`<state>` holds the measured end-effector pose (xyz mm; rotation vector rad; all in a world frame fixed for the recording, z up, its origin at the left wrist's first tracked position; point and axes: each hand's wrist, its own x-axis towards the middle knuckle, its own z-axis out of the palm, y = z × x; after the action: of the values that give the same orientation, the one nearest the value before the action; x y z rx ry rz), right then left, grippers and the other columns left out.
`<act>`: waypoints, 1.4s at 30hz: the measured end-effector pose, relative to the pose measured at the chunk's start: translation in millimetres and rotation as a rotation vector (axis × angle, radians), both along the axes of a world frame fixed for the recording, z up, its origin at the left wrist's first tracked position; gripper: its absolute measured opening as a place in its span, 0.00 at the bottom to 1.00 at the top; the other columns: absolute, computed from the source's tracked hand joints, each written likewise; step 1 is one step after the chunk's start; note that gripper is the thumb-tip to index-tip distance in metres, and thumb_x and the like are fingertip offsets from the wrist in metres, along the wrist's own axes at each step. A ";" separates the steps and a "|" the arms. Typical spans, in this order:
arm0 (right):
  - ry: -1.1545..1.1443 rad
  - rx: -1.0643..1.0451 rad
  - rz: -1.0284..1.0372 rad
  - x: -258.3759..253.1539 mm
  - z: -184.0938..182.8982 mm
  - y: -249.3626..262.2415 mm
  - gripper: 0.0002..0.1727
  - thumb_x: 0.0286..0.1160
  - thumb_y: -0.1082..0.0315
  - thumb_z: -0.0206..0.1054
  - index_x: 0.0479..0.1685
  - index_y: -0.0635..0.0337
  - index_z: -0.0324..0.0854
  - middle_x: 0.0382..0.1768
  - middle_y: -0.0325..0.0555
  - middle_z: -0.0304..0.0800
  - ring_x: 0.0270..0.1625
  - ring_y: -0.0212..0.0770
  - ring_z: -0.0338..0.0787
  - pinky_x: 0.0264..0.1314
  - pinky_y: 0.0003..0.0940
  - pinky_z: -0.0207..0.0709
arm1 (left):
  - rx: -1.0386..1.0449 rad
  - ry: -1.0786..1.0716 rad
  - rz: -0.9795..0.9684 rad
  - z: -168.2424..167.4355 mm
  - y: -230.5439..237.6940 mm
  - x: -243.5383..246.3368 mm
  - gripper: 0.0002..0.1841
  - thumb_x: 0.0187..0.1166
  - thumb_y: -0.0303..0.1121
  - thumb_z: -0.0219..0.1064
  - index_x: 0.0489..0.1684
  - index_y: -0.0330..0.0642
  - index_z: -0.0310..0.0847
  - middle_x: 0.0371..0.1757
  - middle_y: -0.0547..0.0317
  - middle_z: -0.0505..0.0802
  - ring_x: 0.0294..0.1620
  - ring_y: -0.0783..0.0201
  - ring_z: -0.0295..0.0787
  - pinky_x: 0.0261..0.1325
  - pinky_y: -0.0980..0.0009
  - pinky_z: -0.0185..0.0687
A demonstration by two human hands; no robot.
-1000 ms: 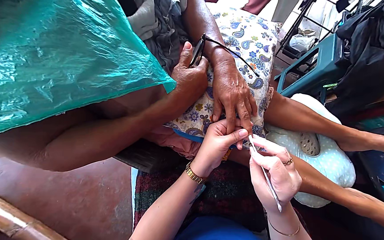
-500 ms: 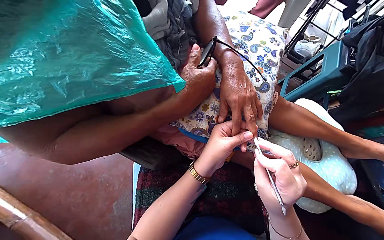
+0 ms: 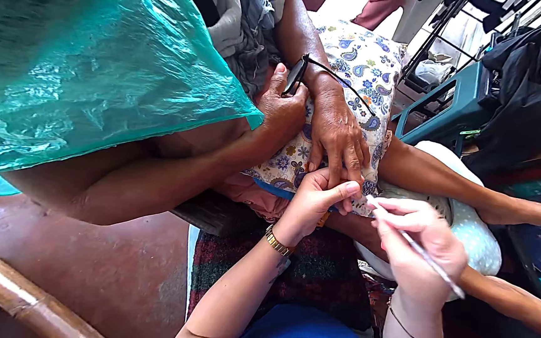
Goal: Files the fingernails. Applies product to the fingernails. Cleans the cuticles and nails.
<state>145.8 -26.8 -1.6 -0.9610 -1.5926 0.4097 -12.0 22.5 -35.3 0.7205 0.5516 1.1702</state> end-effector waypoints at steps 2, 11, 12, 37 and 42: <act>0.227 0.042 0.106 -8.9 2.9 9.7 0.08 0.72 0.79 0.72 0.38 0.53 0.87 0.48 0.42 0.93 0.42 0.37 0.97 0.38 0.28 0.95 | -0.021 0.016 0.025 5.2 0.9 2.2 0.07 0.82 0.23 0.63 0.37 0.33 0.86 0.24 0.56 0.91 0.20 0.73 0.85 0.28 0.81 0.83; 0.426 0.095 0.139 -31.9 17.7 64.8 0.09 0.75 0.82 0.68 0.40 0.55 0.85 0.53 0.48 0.95 0.51 0.46 0.98 0.45 0.38 0.96 | -0.069 0.026 0.050 8.5 2.2 3.0 0.08 0.84 0.26 0.63 0.34 0.33 0.85 0.20 0.59 0.87 0.16 0.77 0.76 0.22 0.84 0.73; 0.443 0.020 0.225 -35.3 18.2 55.2 0.09 0.73 0.80 0.71 0.39 0.53 0.88 0.53 0.45 0.95 0.49 0.40 0.97 0.44 0.33 0.94 | -0.071 0.027 0.057 8.1 2.5 3.5 0.06 0.83 0.25 0.64 0.35 0.35 0.84 0.19 0.60 0.86 0.16 0.77 0.77 0.23 0.84 0.74; -0.148 0.251 -0.107 -21.5 -36.1 4.6 0.06 0.70 0.80 0.68 0.28 0.62 0.81 0.41 0.48 0.95 0.57 0.36 0.95 0.62 0.27 0.89 | -0.064 0.028 0.097 4.4 2.2 7.4 0.05 0.82 0.23 0.65 0.37 0.33 0.84 0.18 0.59 0.84 0.13 0.77 0.73 0.20 0.85 0.70; -0.196 0.259 -0.112 -22.0 -34.1 4.0 0.06 0.70 0.80 0.67 0.27 0.63 0.81 0.40 0.50 0.95 0.56 0.38 0.96 0.63 0.28 0.89 | -0.055 0.025 0.095 3.6 2.6 6.1 0.04 0.82 0.23 0.65 0.38 0.33 0.84 0.18 0.60 0.84 0.14 0.77 0.73 0.20 0.85 0.71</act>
<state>123.8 -22.8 -35.7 -0.9052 -1.7093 0.0292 -5.9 25.1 -31.7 0.6684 0.6421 1.2313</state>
